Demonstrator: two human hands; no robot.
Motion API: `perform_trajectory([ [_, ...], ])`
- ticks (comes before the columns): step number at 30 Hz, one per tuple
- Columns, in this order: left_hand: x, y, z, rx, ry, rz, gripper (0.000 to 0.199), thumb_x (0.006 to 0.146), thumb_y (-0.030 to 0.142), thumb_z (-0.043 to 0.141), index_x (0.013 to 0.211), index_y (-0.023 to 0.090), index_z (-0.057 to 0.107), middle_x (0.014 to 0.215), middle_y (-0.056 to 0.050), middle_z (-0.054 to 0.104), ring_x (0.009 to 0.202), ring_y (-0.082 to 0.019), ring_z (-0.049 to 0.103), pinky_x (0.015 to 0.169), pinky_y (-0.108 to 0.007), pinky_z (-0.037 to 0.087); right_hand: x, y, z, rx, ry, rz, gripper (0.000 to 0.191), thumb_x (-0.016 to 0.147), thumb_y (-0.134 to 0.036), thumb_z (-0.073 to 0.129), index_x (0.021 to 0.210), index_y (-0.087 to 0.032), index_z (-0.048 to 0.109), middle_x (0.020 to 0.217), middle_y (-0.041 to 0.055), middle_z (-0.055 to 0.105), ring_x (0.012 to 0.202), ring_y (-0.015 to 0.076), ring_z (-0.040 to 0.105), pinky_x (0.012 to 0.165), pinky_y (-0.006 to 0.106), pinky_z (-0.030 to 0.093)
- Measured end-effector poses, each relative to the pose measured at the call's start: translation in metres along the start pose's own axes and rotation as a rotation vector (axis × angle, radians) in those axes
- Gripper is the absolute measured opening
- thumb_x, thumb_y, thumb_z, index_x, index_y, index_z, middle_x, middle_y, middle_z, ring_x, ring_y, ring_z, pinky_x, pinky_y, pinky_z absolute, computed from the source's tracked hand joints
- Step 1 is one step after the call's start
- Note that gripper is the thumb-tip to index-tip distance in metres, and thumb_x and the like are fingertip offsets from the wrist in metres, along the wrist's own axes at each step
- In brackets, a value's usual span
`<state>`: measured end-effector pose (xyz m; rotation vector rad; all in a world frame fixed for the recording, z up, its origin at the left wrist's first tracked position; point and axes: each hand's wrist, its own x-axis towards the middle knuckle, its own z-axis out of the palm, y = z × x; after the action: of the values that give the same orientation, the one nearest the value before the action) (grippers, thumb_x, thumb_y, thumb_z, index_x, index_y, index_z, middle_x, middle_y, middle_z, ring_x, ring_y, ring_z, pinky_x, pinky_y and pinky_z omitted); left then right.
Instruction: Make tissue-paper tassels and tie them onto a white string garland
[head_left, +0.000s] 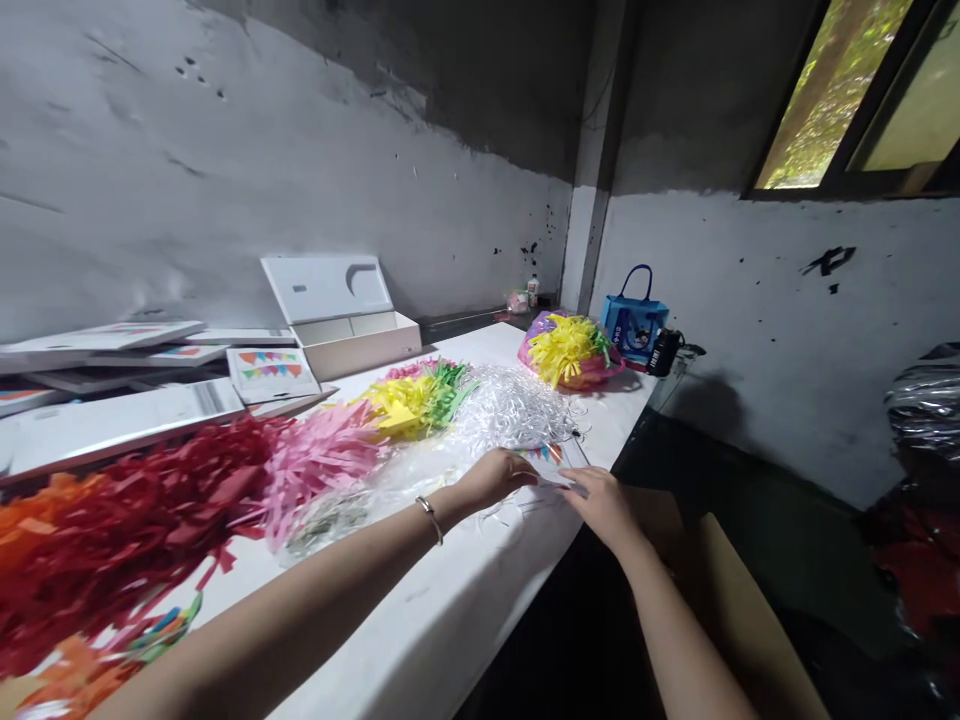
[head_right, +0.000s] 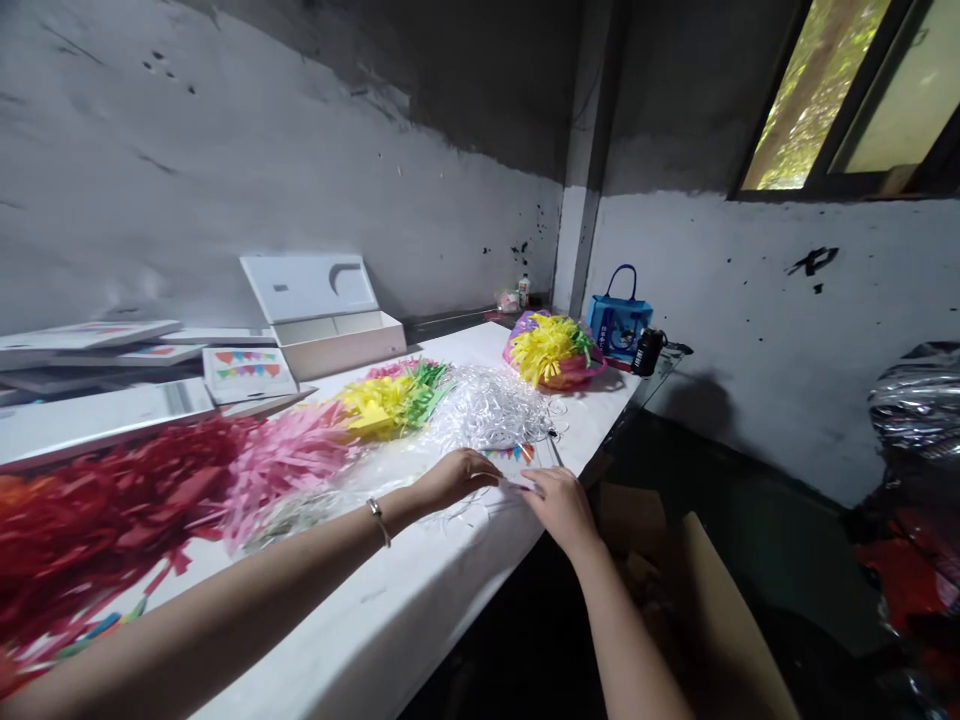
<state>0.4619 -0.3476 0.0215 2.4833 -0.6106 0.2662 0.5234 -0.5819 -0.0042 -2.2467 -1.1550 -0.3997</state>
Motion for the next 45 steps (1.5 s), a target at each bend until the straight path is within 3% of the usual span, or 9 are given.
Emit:
perform_trajectory([
  [8,-0.020,0.022,-0.030,-0.165,-0.177,-0.001,0.033,0.097,0.026,0.056,0.126,0.020,0.070,0.123,-0.009,0.073,0.105,-0.023,0.071,0.089,-0.027,0.051,-0.003,-0.005,-0.005,0.046,0.055,0.004,0.039,0.078,-0.002,0.051,0.094,-0.024,0.079,0.096,0.0022,0.079,0.092,0.0202,0.074,0.086,0.034,0.058],
  [15,-0.032,0.017,-0.037,-0.208,-0.090,-0.096,0.029,0.093,0.036,0.060,0.109,0.019,0.078,0.099,-0.006,0.080,0.084,-0.020,0.071,0.074,-0.024,0.052,-0.016,-0.001,0.019,-0.004,-0.001,0.044,0.067,0.072,0.006,0.047,0.128,-0.023,0.067,0.130,0.0061,0.068,0.124,0.0225,0.062,0.110,0.041,0.046],
  [22,-0.033,0.038,-0.072,-0.065,0.580,-0.218,0.041,0.098,0.045,0.042,0.088,0.016,0.068,0.072,-0.004,0.068,0.067,-0.019,0.059,0.064,-0.027,0.046,-0.016,0.018,0.031,0.005,-0.054,0.170,0.031,0.097,-0.028,0.060,0.128,-0.021,0.060,0.135,0.0098,0.059,0.120,0.0249,0.059,0.103,0.049,0.048],
  [28,-0.069,0.110,-0.142,0.080,1.105,-0.195,0.033,0.098,0.043,0.043,0.098,0.017,0.063,0.080,-0.002,0.065,0.073,-0.017,0.055,0.068,-0.025,0.045,-0.009,0.005,0.016,0.141,-0.144,0.159,0.042,0.092,-0.033,0.066,0.130,-0.018,0.060,0.141,0.0149,0.056,0.134,0.0339,0.048,0.113,0.062,0.031],
  [31,-0.114,0.158,-0.154,0.247,1.164,-0.152,0.025,0.093,0.039,0.054,0.092,0.018,0.067,0.068,0.004,0.063,0.060,-0.012,0.051,0.059,-0.020,0.041,-0.018,-0.021,-0.015,0.259,-0.082,0.111,0.061,0.093,-0.035,0.058,0.149,-0.021,0.042,0.153,0.0165,0.044,0.146,0.0315,0.035,0.119,0.056,0.025],
  [34,-0.158,0.198,-0.139,0.237,0.899,-0.218,0.018,0.088,0.031,0.061,0.092,0.019,0.073,0.061,0.005,0.064,0.050,-0.009,0.048,0.053,-0.017,0.038,-0.037,-0.072,-0.039,0.635,0.013,0.011,0.079,0.096,-0.048,0.052,0.160,-0.024,0.012,0.155,0.0143,0.043,0.141,0.0264,0.044,0.110,0.046,0.042],
  [36,-0.183,0.218,-0.123,0.098,0.784,-0.322,0.014,0.083,0.029,0.066,0.089,0.021,0.076,0.062,0.004,0.066,0.051,-0.011,0.052,0.054,-0.018,0.040,-0.055,-0.116,-0.042,0.942,-0.051,0.002,0.083,0.081,-0.056,0.072,0.151,-0.024,0.039,0.138,0.0144,0.061,0.124,0.0316,0.060,0.098,0.044,0.052],
  [39,-0.215,0.234,-0.101,-0.369,0.770,-0.502,0.023,0.077,0.037,0.074,0.095,0.022,0.078,0.076,-0.002,0.074,0.066,-0.019,0.063,0.060,-0.022,0.047,-0.087,-0.180,-0.032,1.101,-0.151,0.186,0.041,0.082,-0.051,0.073,0.112,-0.022,0.074,0.105,0.0083,0.077,0.099,0.0302,0.072,0.086,0.040,0.057],
  [45,-0.282,0.245,-0.073,-0.887,0.657,-0.759,0.027,0.067,0.036,0.086,0.089,0.020,0.081,0.093,-0.006,0.077,0.096,-0.030,0.065,0.079,-0.030,0.053,-0.133,-0.251,-0.016,1.254,-0.216,0.317,0.031,0.083,-0.048,0.072,0.096,-0.020,0.076,0.087,0.0049,0.077,0.086,0.0268,0.072,0.077,0.035,0.059],
])
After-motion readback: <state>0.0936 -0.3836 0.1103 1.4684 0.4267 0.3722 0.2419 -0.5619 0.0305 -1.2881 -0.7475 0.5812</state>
